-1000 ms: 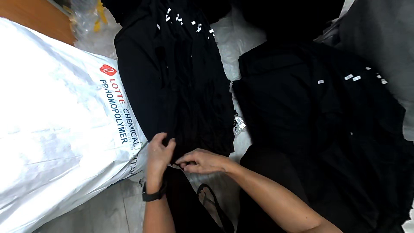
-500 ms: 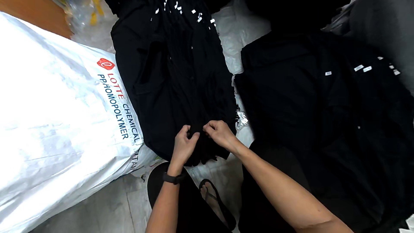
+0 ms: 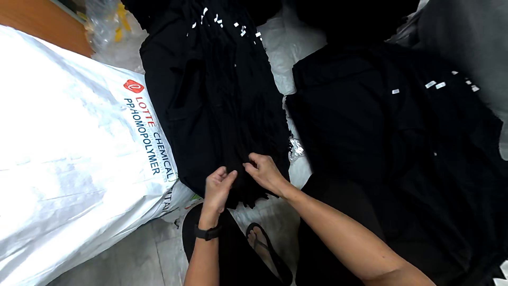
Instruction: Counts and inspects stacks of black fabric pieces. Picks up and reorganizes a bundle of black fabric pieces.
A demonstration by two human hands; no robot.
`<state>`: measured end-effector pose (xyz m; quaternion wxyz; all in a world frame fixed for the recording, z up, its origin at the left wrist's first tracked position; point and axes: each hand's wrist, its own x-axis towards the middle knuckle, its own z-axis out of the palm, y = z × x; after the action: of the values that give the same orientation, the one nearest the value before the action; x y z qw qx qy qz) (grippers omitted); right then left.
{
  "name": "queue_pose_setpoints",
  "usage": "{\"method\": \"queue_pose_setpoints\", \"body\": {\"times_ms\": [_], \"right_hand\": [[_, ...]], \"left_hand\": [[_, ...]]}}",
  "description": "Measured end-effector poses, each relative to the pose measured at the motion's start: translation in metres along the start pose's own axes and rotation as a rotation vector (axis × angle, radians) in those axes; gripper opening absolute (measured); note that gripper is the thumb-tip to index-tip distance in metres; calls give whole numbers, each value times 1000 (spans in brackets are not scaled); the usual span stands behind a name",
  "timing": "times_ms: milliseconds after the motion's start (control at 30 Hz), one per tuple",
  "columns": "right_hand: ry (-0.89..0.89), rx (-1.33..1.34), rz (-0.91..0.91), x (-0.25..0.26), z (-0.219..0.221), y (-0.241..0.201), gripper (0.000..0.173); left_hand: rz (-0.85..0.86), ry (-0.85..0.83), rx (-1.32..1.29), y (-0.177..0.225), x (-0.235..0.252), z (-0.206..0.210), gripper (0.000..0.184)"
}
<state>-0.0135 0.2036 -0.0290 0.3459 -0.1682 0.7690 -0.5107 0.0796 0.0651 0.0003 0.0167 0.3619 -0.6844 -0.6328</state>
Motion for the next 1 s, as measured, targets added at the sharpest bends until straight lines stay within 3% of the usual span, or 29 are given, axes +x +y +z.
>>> {"method": "queue_pose_setpoints", "body": {"times_ms": [100, 200, 333, 433, 533, 667, 733, 800, 867, 1000], "right_hand": [[-41, 172, 132, 2, -9, -2, 21], [-97, 287, 221, -1, -15, -3, 12], [-122, 334, 48, -8, -6, -5, 14], [-320, 279, -142, -11, 4, -2, 17], [-457, 34, -87, -7, -9, -6, 29], [-82, 90, 141, -1, -37, 6, 21], [55, 138, 184, 1, -45, 8, 17], [93, 130, 206, 2, -46, 9, 16], [60, 56, 228, 3, -44, 11, 15], [-148, -54, 226, 2, -36, 10, 17]], "left_hand": [[263, 290, 241, 6, -4, -31, 35], [452, 338, 516, 6, -7, -55, 27], [320, 130, 732, 24, -13, -20, 28], [161, 10, 767, 28, 2, 7, 41], [139, -26, 772, 30, 13, -6, 26], [79, 249, 825, 20, 23, -72, 27], [31, 367, 963, 12, 29, -82, 28], [257, 448, 1063, 3, 25, -71, 33], [465, 371, 1017, 3, 17, -41, 30], [185, -27, 745, 1, 13, 23, 39]]}}
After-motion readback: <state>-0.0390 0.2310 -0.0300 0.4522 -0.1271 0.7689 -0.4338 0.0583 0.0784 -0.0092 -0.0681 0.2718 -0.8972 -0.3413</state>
